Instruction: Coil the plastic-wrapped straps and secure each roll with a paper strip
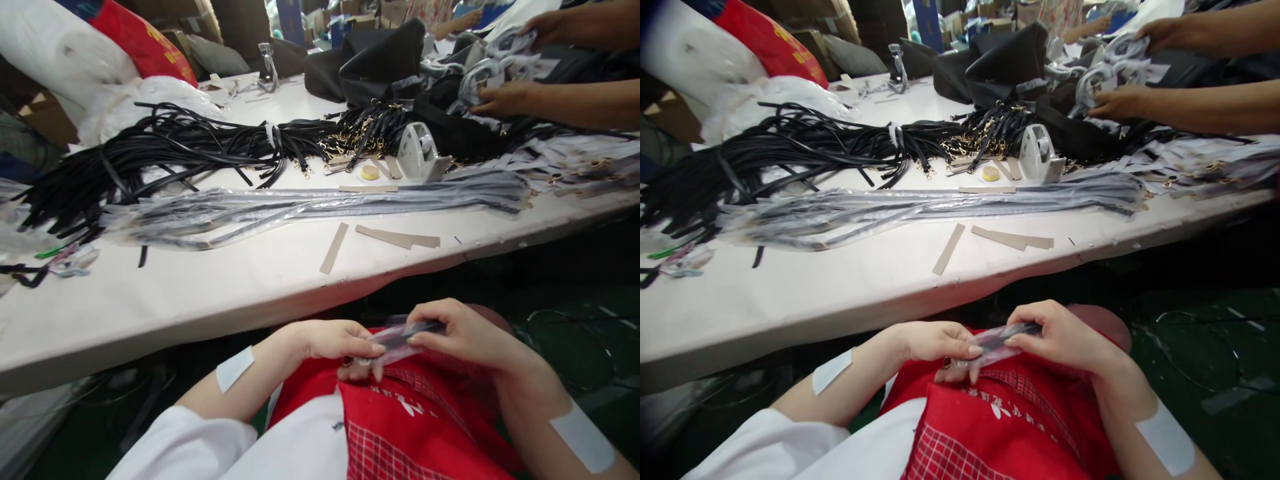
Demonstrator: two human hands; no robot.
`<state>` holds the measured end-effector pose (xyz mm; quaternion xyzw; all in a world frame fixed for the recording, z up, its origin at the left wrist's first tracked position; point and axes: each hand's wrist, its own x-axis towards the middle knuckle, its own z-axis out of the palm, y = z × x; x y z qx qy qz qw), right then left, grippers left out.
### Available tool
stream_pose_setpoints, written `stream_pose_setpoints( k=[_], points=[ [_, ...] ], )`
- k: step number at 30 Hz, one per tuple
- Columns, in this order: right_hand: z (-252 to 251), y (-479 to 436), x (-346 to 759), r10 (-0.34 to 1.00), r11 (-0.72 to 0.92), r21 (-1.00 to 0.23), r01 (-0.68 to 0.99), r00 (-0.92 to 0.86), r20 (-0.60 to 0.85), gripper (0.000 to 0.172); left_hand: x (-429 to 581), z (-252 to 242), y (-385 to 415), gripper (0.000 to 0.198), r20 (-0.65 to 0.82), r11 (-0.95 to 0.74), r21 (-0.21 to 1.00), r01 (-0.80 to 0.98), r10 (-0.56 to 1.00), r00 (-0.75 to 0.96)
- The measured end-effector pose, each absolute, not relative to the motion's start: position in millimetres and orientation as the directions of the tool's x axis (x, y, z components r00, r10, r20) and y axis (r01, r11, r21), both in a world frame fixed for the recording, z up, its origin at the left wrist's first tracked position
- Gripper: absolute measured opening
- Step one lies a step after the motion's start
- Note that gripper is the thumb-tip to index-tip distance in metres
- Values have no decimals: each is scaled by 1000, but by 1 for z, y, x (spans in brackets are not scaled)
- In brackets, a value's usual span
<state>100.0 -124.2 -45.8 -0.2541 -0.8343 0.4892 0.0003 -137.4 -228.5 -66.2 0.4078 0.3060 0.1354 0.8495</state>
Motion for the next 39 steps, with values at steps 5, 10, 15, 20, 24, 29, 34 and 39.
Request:
stream_pose_setpoints(
  k=[5,10,15,20,24,29,34,39],
  points=[
    [-45,-111,90,434,336,-870,361,-879,-197,25,-137,-62,-218,59,-384,582,813,-1,537,751],
    [-50,-111,78,443,367,-857,361,-878,-181,29,-135,-67,-216,59,-375,567,823,-34,588,717],
    [-51,-111,79,405,381,-853,356,-894,-192,29,-134,-67,-219,54,-365,550,833,-51,618,696],
    [-43,-108,88,421,553,-709,437,-881,-214,24,-142,-65,-221,58,-463,590,807,2,632,621],
    [-38,-107,89,470,618,-635,462,-866,-173,17,-150,-62,-225,48,-454,601,799,9,594,665],
    [-37,-109,81,400,660,-627,414,-900,-173,27,-146,-56,-226,49,-395,622,776,-106,610,686],
    [-37,-110,76,405,683,-574,452,-888,-218,25,-145,-60,-224,42,-442,607,787,-108,678,587],
    [-50,-100,75,414,677,-581,451,-887,-207,32,-148,-50,-230,50,-328,584,806,-95,574,750]
  ],
)
